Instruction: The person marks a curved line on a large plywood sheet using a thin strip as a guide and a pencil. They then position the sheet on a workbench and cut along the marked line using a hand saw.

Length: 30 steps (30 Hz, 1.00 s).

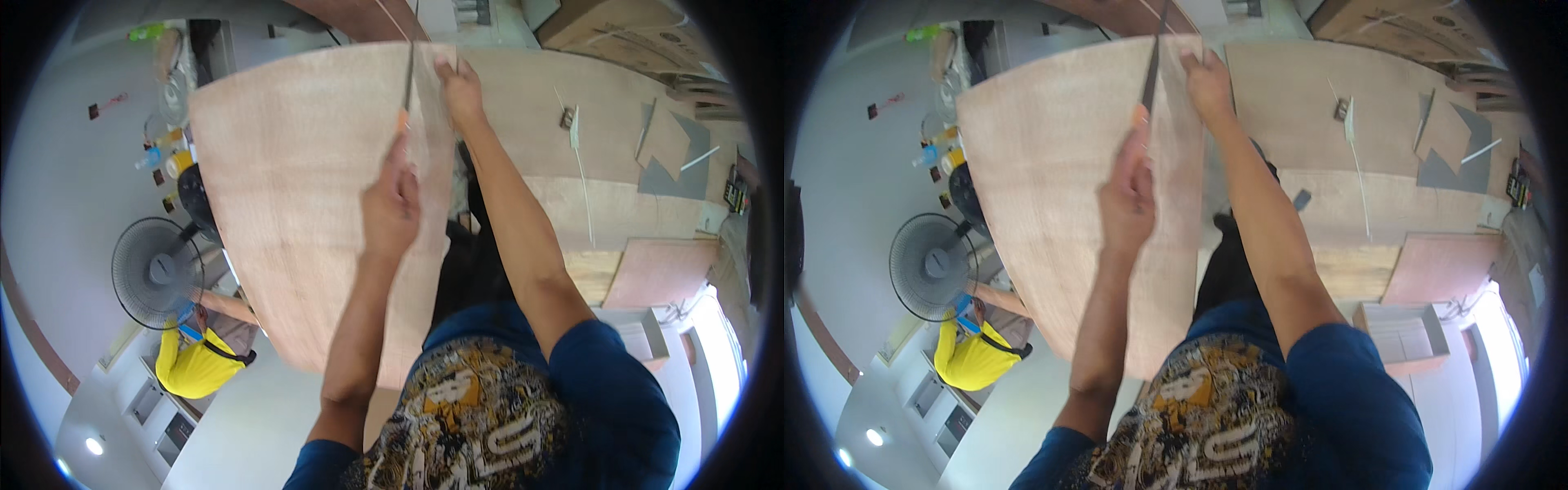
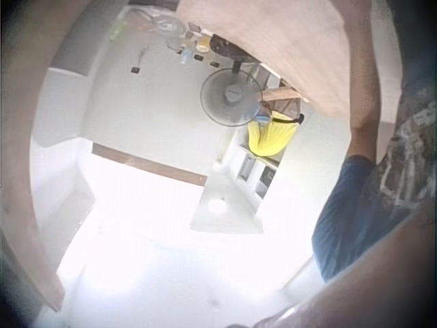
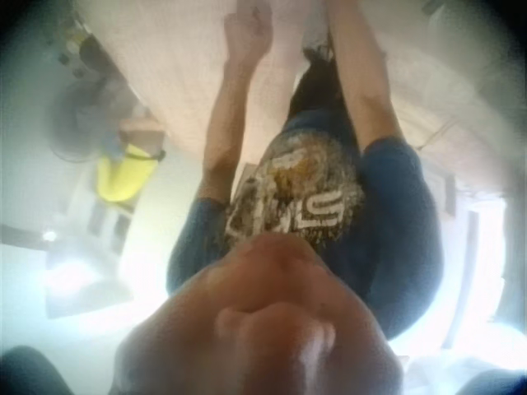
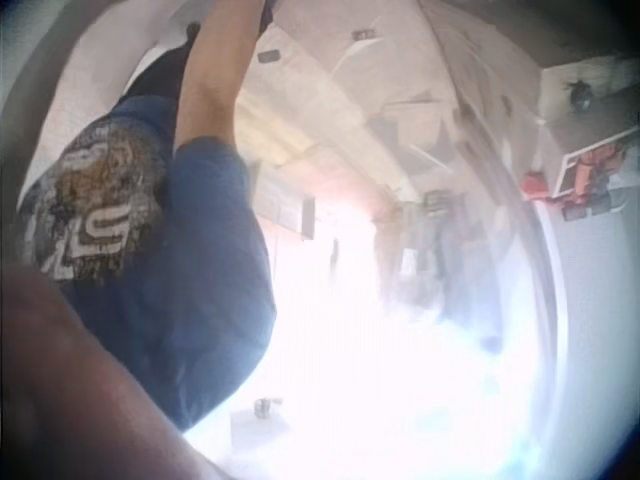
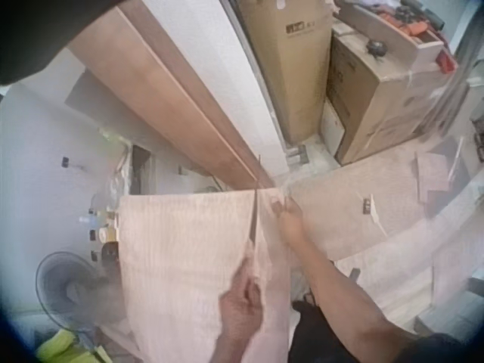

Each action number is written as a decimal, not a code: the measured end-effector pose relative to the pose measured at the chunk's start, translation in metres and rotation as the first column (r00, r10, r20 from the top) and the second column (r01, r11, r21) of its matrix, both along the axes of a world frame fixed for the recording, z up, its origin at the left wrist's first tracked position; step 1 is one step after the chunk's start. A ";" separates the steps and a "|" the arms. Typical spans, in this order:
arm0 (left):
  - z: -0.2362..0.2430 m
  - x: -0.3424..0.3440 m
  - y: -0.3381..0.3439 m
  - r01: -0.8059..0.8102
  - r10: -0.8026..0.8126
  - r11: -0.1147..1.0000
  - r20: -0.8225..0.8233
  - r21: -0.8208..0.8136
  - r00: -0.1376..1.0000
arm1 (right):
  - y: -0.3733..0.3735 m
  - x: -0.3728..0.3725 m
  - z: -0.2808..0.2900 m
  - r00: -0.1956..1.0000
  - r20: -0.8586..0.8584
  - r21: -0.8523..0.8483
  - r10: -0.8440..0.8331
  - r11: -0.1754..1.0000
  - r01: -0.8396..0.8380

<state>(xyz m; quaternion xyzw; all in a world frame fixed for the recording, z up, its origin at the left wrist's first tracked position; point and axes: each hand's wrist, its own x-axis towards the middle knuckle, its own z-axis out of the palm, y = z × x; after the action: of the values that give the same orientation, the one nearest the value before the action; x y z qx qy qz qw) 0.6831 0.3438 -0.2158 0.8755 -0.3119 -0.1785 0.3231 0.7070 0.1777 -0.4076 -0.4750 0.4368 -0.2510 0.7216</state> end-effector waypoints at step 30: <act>0.081 -0.053 0.075 0.059 -0.004 0.969 -0.224 0.240 0.975 | 0.017 -0.038 0.003 0.995 0.081 0.197 -0.065 0.979 0.048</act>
<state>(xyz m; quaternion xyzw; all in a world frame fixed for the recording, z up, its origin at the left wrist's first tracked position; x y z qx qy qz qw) 0.6297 0.4187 -0.1352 0.8782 -0.2634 -0.3172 0.2422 0.6688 0.1944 -0.4050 -0.3783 0.4408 -0.2478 0.7753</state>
